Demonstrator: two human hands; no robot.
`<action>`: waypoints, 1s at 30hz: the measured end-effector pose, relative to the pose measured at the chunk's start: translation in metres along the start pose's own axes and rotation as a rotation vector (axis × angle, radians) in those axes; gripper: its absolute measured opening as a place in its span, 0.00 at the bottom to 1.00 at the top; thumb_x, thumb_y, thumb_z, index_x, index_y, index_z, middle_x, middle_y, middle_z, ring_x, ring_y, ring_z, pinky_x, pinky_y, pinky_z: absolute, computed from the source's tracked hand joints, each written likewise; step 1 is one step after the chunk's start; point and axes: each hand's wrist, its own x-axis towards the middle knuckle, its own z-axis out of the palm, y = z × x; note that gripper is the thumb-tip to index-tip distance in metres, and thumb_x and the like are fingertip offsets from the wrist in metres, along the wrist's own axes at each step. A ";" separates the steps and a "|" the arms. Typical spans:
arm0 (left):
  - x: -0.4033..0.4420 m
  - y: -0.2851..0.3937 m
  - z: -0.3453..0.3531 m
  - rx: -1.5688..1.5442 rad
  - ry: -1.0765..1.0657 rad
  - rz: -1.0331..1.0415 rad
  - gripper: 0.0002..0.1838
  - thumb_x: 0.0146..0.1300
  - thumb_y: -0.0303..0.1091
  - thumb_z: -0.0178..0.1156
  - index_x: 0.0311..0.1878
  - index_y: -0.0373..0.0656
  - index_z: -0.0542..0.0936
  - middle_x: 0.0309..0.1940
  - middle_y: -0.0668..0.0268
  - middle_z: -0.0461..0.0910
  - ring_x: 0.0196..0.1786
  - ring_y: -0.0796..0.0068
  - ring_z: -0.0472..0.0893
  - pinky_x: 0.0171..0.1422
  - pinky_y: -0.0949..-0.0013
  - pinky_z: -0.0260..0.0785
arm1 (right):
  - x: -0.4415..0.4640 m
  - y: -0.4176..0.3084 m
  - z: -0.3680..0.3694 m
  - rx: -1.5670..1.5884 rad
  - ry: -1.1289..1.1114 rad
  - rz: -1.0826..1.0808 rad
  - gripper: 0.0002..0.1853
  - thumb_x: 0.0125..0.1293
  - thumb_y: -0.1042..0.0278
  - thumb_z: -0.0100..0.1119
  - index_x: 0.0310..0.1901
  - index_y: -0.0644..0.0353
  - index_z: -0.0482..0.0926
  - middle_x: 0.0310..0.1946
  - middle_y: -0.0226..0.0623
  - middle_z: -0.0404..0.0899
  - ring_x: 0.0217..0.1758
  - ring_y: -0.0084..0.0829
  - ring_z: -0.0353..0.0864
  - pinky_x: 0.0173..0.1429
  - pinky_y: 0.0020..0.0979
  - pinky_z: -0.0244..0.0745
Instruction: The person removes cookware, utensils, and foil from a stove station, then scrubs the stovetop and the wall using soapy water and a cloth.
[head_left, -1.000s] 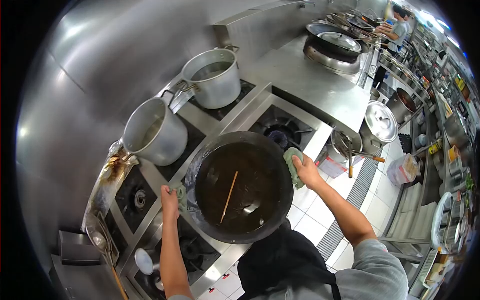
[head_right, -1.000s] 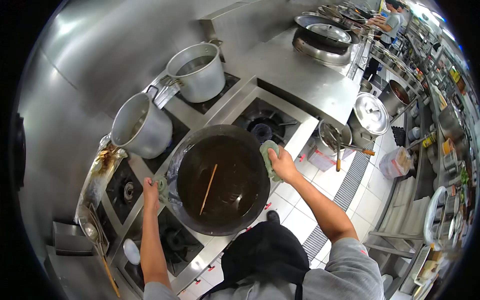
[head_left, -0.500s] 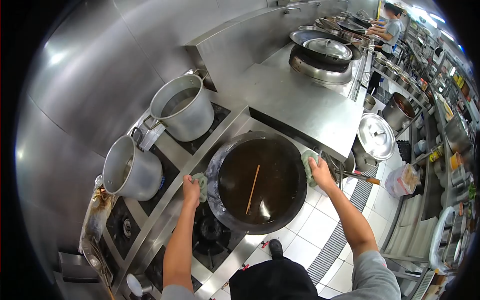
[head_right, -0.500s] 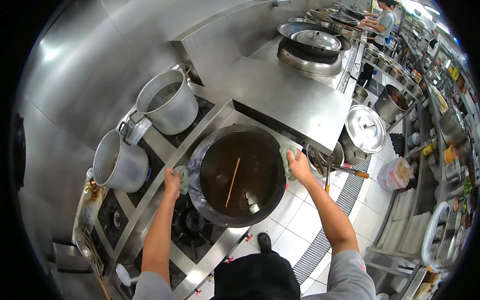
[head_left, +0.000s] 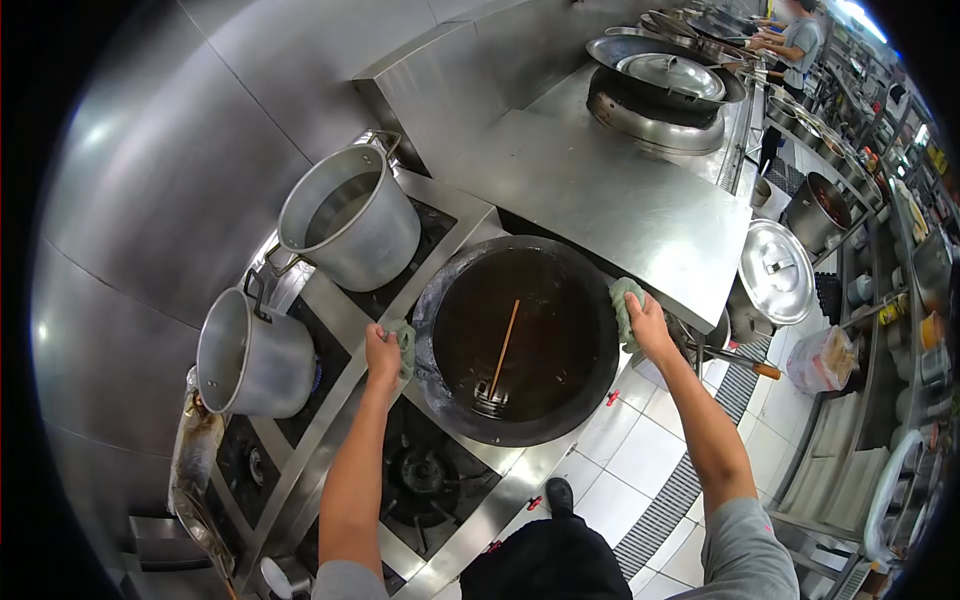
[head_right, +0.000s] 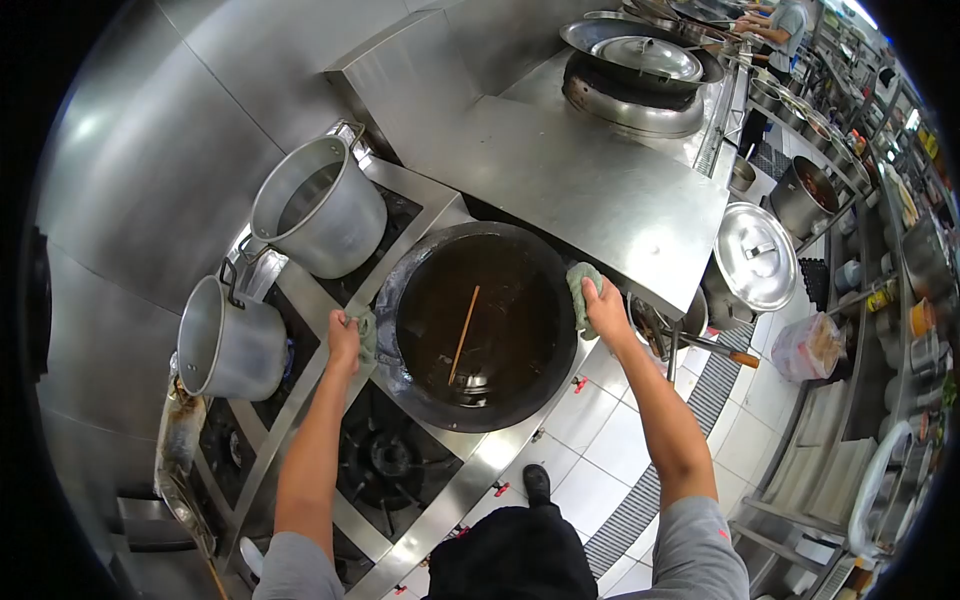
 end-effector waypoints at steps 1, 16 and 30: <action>0.000 0.003 0.000 -0.012 -0.014 -0.028 0.11 0.63 0.23 0.55 0.37 0.47 0.62 0.33 0.67 0.64 0.37 0.76 0.63 0.42 0.70 0.61 | 0.003 0.005 0.000 0.017 -0.010 0.036 0.20 0.73 0.57 0.49 0.51 0.69 0.76 0.39 0.39 0.81 0.41 0.27 0.77 0.49 0.31 0.72; 0.011 -0.011 -0.007 0.143 -0.007 0.072 0.08 0.63 0.32 0.60 0.41 0.45 0.71 0.39 0.54 0.79 0.44 0.59 0.78 0.48 0.60 0.68 | -0.011 0.003 0.006 -0.074 0.066 0.134 0.18 0.72 0.59 0.49 0.50 0.67 0.77 0.32 0.42 0.81 0.34 0.29 0.77 0.44 0.33 0.72; 0.005 0.005 0.000 0.201 0.236 0.155 0.08 0.62 0.28 0.61 0.41 0.43 0.72 0.36 0.54 0.78 0.40 0.53 0.78 0.46 0.57 0.68 | -0.028 0.021 0.006 -0.141 0.110 0.107 0.19 0.72 0.58 0.48 0.50 0.68 0.76 0.35 0.46 0.82 0.38 0.35 0.79 0.47 0.36 0.72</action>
